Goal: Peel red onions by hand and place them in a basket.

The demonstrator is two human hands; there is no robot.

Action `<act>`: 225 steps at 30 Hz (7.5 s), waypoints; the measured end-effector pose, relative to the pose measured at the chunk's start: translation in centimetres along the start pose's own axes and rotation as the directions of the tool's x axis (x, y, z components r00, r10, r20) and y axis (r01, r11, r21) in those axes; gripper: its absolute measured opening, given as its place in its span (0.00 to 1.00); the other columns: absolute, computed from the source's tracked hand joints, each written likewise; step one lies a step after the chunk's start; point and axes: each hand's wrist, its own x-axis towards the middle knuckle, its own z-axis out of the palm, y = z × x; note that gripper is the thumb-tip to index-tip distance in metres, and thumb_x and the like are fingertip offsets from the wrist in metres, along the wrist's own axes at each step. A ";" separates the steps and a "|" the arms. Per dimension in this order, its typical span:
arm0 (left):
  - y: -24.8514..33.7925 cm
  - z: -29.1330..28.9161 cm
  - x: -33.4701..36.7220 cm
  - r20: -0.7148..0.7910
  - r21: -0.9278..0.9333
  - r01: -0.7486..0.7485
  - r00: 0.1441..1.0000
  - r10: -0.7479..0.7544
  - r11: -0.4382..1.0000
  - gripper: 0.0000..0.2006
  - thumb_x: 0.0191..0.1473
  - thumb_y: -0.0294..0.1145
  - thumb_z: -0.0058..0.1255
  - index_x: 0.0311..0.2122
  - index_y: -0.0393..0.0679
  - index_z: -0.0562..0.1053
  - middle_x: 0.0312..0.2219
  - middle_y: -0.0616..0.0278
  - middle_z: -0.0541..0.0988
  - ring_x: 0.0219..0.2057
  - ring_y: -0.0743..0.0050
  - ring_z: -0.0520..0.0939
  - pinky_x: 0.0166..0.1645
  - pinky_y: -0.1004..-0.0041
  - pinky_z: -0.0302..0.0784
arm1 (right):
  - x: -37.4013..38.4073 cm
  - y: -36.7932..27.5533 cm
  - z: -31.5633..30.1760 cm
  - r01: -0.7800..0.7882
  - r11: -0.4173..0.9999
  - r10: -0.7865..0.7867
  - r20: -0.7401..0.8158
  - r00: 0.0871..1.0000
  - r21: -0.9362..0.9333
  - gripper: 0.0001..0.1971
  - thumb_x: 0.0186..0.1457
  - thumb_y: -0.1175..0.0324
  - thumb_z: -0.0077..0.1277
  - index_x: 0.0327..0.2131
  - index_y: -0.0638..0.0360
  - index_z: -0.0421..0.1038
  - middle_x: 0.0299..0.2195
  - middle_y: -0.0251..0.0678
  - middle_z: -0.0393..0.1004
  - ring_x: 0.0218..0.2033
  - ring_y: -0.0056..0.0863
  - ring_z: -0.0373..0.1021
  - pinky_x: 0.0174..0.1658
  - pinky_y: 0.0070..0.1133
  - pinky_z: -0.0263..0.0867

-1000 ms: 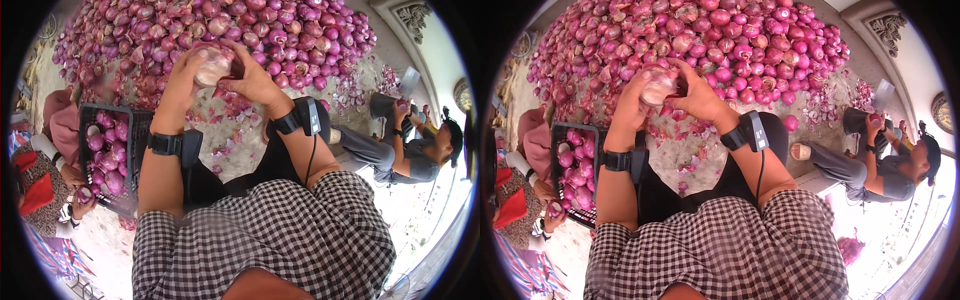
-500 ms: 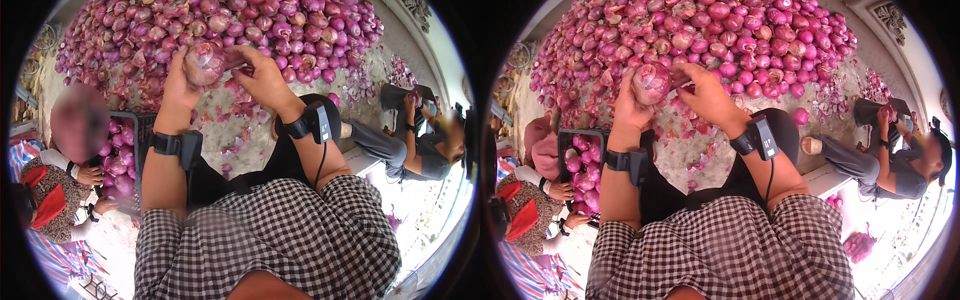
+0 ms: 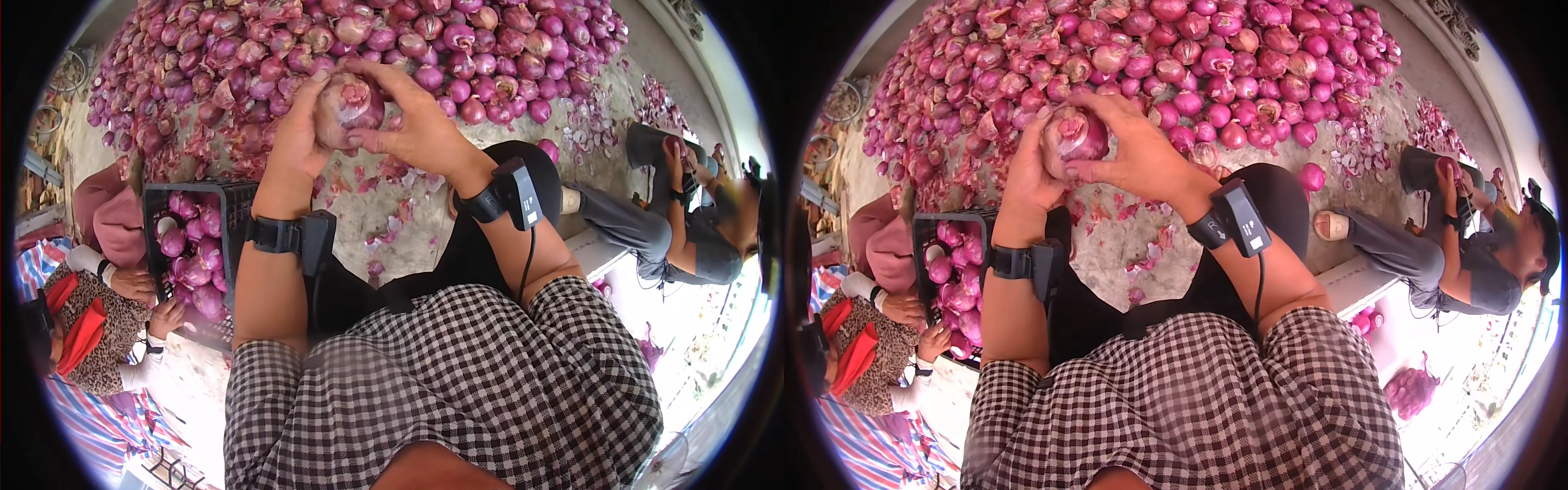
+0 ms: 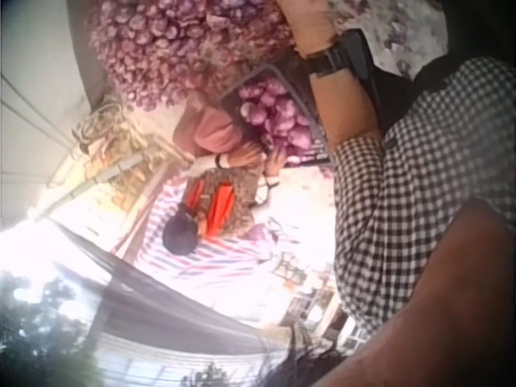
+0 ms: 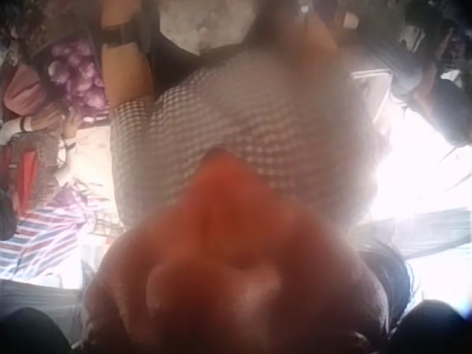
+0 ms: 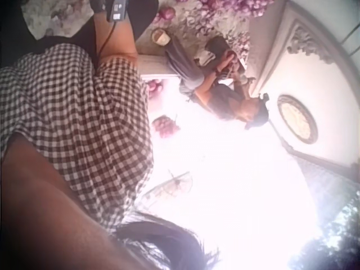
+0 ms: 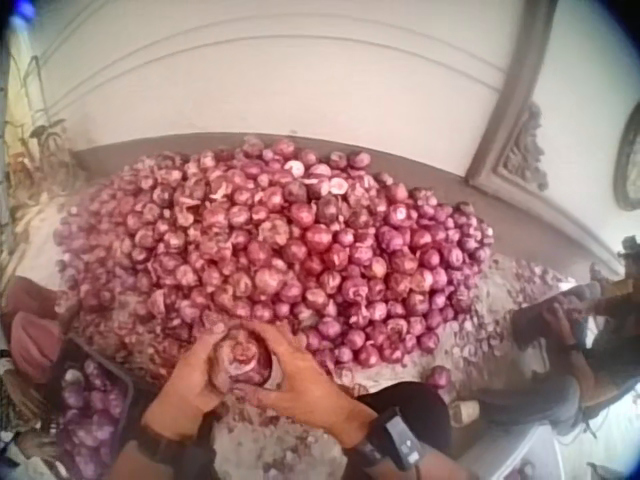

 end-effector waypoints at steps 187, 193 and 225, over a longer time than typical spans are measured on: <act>-3.2 3.5 0.3 0.181 0.768 -0.373 0.906 0.383 0.521 0.28 0.41 0.27 0.63 0.50 0.40 0.66 0.41 0.61 0.74 0.42 0.74 0.75 0.48 0.73 0.71 | -1.3 1.7 -3.9 0.111 0.876 -0.210 -0.164 0.964 -0.470 0.09 0.47 0.70 0.54 0.32 0.61 0.68 0.29 0.41 0.71 0.27 0.44 0.70 0.27 0.33 0.65; -3.2 3.1 1.0 0.013 0.481 -0.229 0.967 0.255 0.846 0.28 0.44 0.23 0.60 0.52 0.40 0.64 0.42 0.59 0.74 0.43 0.73 0.75 0.47 0.73 0.73 | -1.6 0.6 -3.4 0.112 0.965 -0.147 -0.137 0.980 -0.238 0.08 0.46 0.74 0.54 0.31 0.62 0.67 0.27 0.41 0.69 0.28 0.42 0.69 0.29 0.29 0.65; -3.2 4.1 0.1 0.190 0.702 -0.411 0.895 0.404 0.581 0.31 0.39 0.21 0.58 0.53 0.41 0.64 0.45 0.59 0.71 0.46 0.72 0.73 0.53 0.73 0.67 | -1.1 2.0 -3.7 0.064 0.868 -0.190 -0.211 0.959 -0.492 0.06 0.46 0.73 0.53 0.30 0.59 0.69 0.30 0.38 0.66 0.29 0.42 0.69 0.29 0.33 0.65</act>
